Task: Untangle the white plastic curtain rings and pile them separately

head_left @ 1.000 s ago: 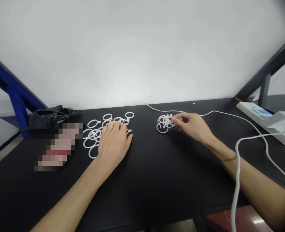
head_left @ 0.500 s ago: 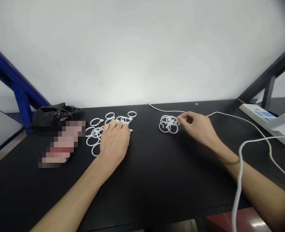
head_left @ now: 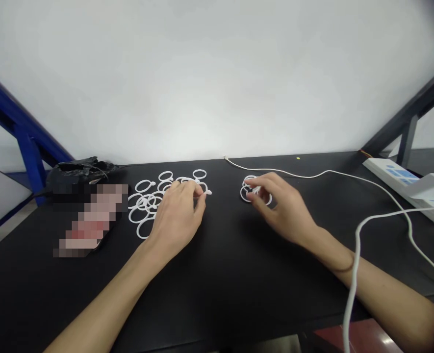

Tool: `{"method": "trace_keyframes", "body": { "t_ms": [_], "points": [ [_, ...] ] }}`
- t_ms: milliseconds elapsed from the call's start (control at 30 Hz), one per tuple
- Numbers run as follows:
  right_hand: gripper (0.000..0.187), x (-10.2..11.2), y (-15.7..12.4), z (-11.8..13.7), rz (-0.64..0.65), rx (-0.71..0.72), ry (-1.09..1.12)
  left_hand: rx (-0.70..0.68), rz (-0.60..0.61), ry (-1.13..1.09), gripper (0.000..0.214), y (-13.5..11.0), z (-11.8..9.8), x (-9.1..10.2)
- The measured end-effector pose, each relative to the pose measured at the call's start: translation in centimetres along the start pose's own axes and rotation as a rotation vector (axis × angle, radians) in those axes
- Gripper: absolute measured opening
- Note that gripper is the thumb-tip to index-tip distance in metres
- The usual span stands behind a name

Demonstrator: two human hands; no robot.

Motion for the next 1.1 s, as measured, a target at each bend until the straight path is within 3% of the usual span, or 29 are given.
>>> {"method": "trace_keyframes", "body": {
  "t_ms": [67,167,233,333,467,633,933,1033,1100],
  "points": [
    [0.035,-1.3,-0.2,1.4,0.061,0.064,0.118,0.005,0.136,-0.161,0.017,-0.2,-0.4,-0.4],
    [0.024,-2.8,-0.4,2.3,0.166,0.061,0.293,-0.030,0.377,-0.387,0.019,-0.8,-1.6,-1.1],
    [0.016,-3.6,-0.7,2.0,0.254,-0.059,0.456,-0.021,0.499,-0.458,0.020,-1.3,-2.0,-1.5],
    [0.023,-4.6,-1.4,1.8,0.370,-0.286,0.814,0.018,0.618,-0.496,0.025,-1.8,-2.2,-1.9],
    [0.027,-4.7,-1.7,3.0,0.436,-0.351,1.119,0.002,0.729,-0.550,0.030,-2.2,-2.3,-2.3],
    [0.024,-3.4,-1.2,3.2,0.328,-0.250,1.030,-0.074,0.773,-0.738,0.034,-2.2,-2.6,-2.8],
    [0.018,-1.6,-0.5,2.6,0.068,-0.111,0.842,0.039,0.728,-1.244,0.035,-2.1,-2.9,-4.5],
    [0.017,-1.0,-0.6,2.4,-0.072,-0.108,0.759,0.034,0.664,-1.368,0.035,-1.8,-3.0,-4.4],
    [0.017,-0.5,-0.7,1.9,-0.173,-0.141,0.707,0.024,0.608,-1.330,0.033,-1.6,-2.9,-4.0]
  ]
}}
Point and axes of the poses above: each hand's wrist, its own y-axis towards the middle knuckle, its own x-axis out of the back of the hand, z = x × y, the point moved 7 cm from there along y, towards the middle knuckle, and after that the axes turned 9 degrees about x, right-handed, at the moved point
